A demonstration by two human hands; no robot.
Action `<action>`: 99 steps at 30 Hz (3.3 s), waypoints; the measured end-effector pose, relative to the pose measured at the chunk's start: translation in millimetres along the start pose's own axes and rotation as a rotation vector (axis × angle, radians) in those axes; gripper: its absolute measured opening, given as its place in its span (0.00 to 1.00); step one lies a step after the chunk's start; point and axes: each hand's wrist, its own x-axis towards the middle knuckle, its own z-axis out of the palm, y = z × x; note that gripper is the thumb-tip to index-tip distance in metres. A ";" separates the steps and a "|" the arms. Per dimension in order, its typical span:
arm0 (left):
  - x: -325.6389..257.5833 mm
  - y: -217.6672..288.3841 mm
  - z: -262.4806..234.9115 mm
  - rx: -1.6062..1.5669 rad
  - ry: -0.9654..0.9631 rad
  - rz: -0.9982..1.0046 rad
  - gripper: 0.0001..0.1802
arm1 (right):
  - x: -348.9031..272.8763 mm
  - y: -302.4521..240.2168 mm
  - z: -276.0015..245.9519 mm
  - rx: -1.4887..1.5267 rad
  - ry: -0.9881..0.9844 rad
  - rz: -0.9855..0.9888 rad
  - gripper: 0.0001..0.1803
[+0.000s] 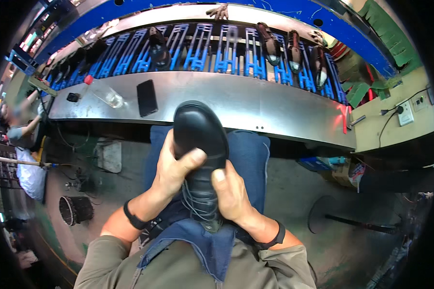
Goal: The recorder is inspecting manufactured shoes and placing them on a conveyor belt system.
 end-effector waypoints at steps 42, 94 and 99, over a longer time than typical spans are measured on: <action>-22.4 -64.1 -19.0 -0.894 -0.138 -0.599 0.44 | 29.6 -38.9 -25.5 -0.741 -0.049 -0.582 0.32; 84.8 -100.8 -30.2 0.461 -0.203 -0.198 0.25 | 102.9 68.7 -61.5 -0.235 0.098 -0.036 0.25; 102.6 -90.9 -29.4 0.868 -0.363 0.000 0.28 | 106.8 69.3 -64.1 -0.301 0.133 0.017 0.28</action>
